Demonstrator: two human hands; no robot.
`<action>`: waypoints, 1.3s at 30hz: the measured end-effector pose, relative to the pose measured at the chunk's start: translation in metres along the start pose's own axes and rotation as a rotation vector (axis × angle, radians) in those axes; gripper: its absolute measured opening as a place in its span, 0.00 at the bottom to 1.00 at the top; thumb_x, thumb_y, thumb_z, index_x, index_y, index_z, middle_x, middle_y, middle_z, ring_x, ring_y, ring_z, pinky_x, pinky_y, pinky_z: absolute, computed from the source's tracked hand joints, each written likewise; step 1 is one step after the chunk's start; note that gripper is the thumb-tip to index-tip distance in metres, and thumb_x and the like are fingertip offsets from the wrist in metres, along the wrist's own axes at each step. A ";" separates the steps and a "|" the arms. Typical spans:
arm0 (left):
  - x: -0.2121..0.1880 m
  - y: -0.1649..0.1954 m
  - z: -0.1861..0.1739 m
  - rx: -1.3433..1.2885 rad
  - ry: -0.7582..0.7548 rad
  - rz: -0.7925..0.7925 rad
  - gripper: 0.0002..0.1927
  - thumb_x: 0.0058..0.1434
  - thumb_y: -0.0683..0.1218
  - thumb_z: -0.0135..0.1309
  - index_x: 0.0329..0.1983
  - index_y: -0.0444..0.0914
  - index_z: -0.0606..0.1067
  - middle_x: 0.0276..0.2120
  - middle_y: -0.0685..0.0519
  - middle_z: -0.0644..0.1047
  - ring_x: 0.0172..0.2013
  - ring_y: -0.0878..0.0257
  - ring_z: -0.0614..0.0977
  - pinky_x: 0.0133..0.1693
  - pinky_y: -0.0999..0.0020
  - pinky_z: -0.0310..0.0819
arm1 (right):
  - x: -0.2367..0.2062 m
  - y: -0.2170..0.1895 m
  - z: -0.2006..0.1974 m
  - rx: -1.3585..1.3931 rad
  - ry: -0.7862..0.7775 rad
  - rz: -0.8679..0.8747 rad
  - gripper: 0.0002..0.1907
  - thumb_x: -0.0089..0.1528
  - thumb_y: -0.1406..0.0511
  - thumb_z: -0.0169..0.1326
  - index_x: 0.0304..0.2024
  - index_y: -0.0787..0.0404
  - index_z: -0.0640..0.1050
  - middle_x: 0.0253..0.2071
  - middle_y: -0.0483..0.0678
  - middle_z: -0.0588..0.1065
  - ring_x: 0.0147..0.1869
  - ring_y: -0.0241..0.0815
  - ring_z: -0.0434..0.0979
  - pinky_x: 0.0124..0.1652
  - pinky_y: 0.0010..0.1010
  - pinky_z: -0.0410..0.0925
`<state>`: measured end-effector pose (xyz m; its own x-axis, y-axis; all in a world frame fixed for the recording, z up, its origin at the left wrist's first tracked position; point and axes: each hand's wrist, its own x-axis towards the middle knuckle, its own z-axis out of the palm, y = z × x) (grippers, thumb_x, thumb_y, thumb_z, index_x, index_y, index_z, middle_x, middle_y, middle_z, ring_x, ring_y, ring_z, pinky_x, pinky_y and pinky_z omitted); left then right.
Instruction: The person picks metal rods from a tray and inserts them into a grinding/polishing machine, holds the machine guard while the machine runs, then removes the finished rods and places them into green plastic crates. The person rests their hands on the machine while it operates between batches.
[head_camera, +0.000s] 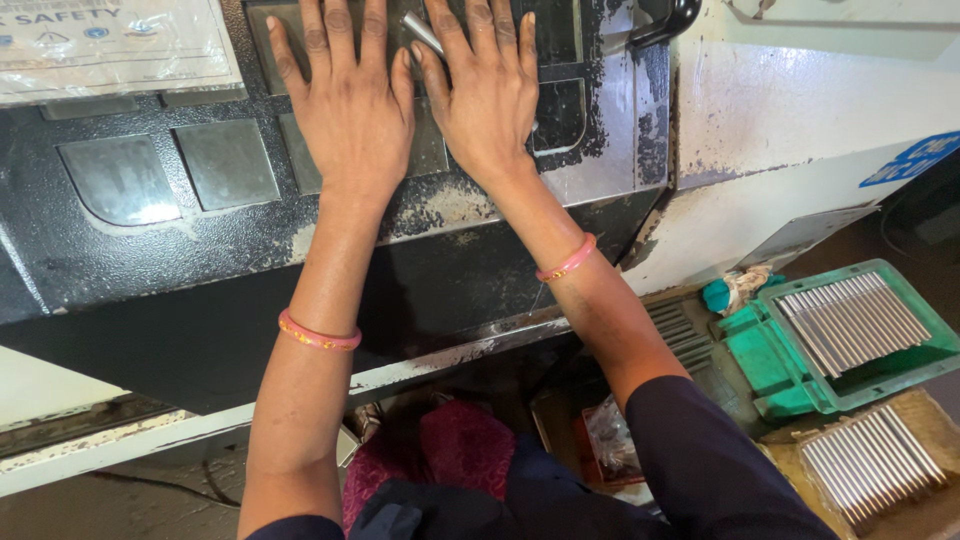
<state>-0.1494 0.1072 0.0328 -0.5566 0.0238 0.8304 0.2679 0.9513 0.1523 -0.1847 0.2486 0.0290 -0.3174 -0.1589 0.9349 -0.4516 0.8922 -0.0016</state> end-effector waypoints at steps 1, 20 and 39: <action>0.000 0.000 0.000 0.001 -0.003 -0.002 0.27 0.80 0.55 0.43 0.77 0.39 0.64 0.74 0.39 0.60 0.75 0.46 0.52 0.72 0.37 0.33 | 0.000 0.000 0.000 0.001 -0.004 0.001 0.24 0.70 0.54 0.57 0.68 0.49 0.72 0.66 0.52 0.70 0.73 0.57 0.65 0.71 0.60 0.57; 0.002 0.005 -0.008 -0.004 -0.053 -0.038 0.29 0.79 0.54 0.43 0.80 0.44 0.58 0.77 0.43 0.55 0.76 0.47 0.49 0.73 0.38 0.32 | 0.001 0.001 0.000 -0.018 -0.049 0.006 0.26 0.71 0.53 0.55 0.70 0.47 0.69 0.70 0.51 0.67 0.77 0.55 0.62 0.73 0.60 0.55; 0.002 0.005 -0.006 0.000 -0.096 -0.065 0.29 0.80 0.56 0.39 0.81 0.46 0.56 0.78 0.43 0.52 0.77 0.49 0.47 0.73 0.39 0.30 | -0.002 0.003 0.002 -0.014 -0.049 0.004 0.27 0.72 0.53 0.55 0.72 0.47 0.68 0.73 0.50 0.64 0.79 0.54 0.60 0.74 0.60 0.54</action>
<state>-0.1447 0.1097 0.0388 -0.6457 -0.0084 0.7635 0.2291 0.9517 0.2042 -0.1866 0.2505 0.0268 -0.3602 -0.1756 0.9162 -0.4384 0.8988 -0.0001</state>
